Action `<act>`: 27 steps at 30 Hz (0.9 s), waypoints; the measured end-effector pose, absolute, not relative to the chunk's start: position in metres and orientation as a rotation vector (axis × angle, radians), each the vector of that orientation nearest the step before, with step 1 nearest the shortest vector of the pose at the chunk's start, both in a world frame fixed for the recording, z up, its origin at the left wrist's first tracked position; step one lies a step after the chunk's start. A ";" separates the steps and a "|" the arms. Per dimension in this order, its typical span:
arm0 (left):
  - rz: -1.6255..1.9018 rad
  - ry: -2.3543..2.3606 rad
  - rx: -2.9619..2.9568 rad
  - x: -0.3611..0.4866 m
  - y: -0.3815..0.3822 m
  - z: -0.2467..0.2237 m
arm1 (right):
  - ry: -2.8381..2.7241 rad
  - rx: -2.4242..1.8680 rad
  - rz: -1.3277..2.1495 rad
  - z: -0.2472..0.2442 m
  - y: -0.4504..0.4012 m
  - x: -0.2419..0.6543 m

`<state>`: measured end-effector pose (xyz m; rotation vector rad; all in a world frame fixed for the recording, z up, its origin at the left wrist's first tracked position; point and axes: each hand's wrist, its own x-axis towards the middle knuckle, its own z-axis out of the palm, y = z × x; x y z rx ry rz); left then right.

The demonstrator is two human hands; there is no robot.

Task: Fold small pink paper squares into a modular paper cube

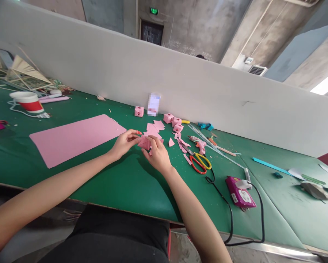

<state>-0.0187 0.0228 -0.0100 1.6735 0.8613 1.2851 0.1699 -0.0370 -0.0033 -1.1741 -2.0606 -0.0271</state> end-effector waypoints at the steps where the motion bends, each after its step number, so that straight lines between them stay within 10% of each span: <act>1: 1.276 0.864 1.657 -0.018 0.023 -0.010 | -2.044 -1.178 -0.029 -0.003 -0.037 0.170; 27: 1.042 0.810 1.581 -0.014 0.010 -0.005 | -1.946 -1.126 0.034 -0.008 -0.034 0.172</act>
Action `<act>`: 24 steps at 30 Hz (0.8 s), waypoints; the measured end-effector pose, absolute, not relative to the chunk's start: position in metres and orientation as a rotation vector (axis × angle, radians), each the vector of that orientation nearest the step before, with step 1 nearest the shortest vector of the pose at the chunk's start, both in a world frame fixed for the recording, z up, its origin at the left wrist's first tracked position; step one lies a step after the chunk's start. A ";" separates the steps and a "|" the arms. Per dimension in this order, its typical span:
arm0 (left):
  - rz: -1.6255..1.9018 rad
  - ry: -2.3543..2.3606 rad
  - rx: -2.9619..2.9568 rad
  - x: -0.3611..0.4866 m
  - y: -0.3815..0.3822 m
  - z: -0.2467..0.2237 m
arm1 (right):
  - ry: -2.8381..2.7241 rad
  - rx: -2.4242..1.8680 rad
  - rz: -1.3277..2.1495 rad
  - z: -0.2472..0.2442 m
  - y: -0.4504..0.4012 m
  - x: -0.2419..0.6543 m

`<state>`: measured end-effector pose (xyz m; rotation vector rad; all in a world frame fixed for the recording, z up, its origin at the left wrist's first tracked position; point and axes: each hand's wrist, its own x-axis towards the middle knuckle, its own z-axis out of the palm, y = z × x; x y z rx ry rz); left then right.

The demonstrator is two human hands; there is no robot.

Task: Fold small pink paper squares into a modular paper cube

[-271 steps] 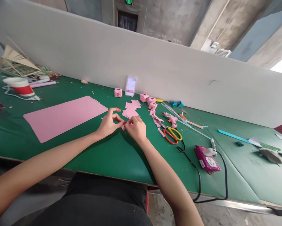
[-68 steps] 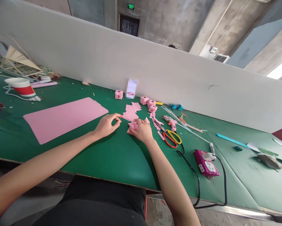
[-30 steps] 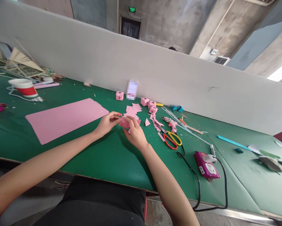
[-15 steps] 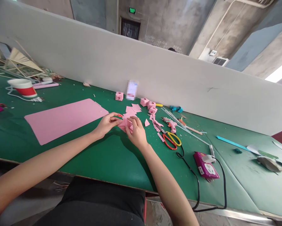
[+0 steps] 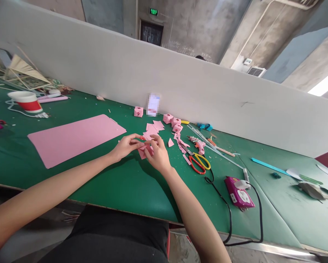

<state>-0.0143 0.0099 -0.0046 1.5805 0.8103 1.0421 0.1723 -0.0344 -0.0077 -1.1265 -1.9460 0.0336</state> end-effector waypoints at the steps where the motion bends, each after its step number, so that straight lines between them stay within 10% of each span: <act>1: 1.038 0.826 1.606 -0.014 0.010 -0.005 | -1.940 -1.135 0.039 -0.009 -0.034 0.172; 24: 1.147 0.890 1.930 -0.013 0.011 -0.010 | -1.598 -1.253 0.511 -0.003 -0.026 0.175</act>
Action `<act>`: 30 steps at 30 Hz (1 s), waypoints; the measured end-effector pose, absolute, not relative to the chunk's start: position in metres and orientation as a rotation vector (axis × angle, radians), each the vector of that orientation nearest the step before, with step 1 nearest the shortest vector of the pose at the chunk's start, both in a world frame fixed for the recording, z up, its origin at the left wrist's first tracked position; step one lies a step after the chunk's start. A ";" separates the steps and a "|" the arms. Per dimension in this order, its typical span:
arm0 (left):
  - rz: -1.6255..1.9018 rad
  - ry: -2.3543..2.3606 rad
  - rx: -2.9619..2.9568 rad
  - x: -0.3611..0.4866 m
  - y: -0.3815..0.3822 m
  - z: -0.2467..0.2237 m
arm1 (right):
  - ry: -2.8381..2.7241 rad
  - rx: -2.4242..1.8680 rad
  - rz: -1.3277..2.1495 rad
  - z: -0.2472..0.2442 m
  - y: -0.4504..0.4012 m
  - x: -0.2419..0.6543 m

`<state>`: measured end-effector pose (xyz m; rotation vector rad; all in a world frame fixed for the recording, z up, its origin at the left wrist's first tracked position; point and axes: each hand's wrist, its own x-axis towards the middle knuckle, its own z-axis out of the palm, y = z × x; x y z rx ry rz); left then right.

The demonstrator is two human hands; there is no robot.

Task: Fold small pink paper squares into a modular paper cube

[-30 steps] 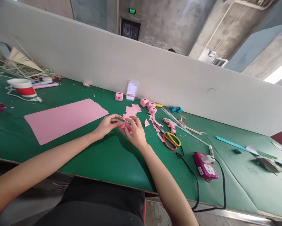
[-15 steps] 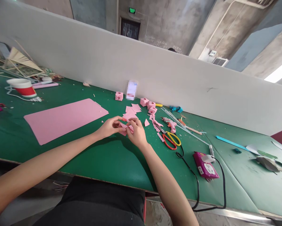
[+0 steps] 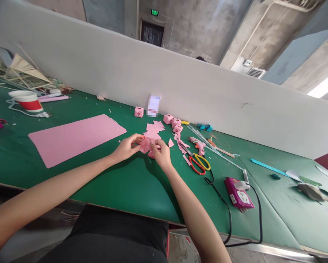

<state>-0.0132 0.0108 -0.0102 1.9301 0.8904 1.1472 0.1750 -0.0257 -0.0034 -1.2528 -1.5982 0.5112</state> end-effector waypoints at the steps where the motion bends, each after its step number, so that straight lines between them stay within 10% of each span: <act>1: 1.146 0.895 1.923 -0.013 0.011 -0.010 | -1.566 -1.262 0.533 -0.004 -0.025 0.176; 30: 1.370 0.924 1.327 -0.014 0.009 0.005 | -1.455 -1.113 1.144 -0.002 -0.029 0.167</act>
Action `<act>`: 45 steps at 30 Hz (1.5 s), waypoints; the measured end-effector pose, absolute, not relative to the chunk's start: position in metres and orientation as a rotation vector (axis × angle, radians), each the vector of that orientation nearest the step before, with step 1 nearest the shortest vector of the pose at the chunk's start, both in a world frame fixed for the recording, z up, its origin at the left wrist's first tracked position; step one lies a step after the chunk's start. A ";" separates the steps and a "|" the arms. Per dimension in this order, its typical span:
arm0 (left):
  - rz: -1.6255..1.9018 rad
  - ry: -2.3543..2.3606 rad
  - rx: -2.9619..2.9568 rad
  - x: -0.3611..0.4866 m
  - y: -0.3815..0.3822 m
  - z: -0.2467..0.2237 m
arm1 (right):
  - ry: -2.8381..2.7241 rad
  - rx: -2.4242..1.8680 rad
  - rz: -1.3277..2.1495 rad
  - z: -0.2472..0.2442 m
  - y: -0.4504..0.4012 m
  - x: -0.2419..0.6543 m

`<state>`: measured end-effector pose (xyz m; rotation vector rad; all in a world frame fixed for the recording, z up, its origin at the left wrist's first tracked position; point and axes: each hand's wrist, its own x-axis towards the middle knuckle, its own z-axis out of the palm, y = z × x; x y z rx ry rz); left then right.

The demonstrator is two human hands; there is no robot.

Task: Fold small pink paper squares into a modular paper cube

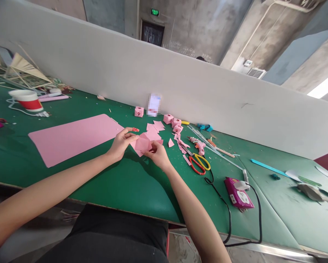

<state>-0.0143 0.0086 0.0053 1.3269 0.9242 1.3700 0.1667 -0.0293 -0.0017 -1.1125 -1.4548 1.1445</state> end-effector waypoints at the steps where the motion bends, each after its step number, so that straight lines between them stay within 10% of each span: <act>1: 1.349 0.926 1.254 -0.014 0.009 0.006 | -1.426 -1.109 1.158 -0.002 -0.029 0.167; 29: 1.165 0.929 1.357 -0.013 -0.001 0.010 | -1.770 -1.234 -0.289 0.000 -0.041 0.162; 45: 1.133 0.879 1.560 -0.013 -0.003 0.007 | -1.768 -1.319 -0.215 -0.004 -0.036 0.166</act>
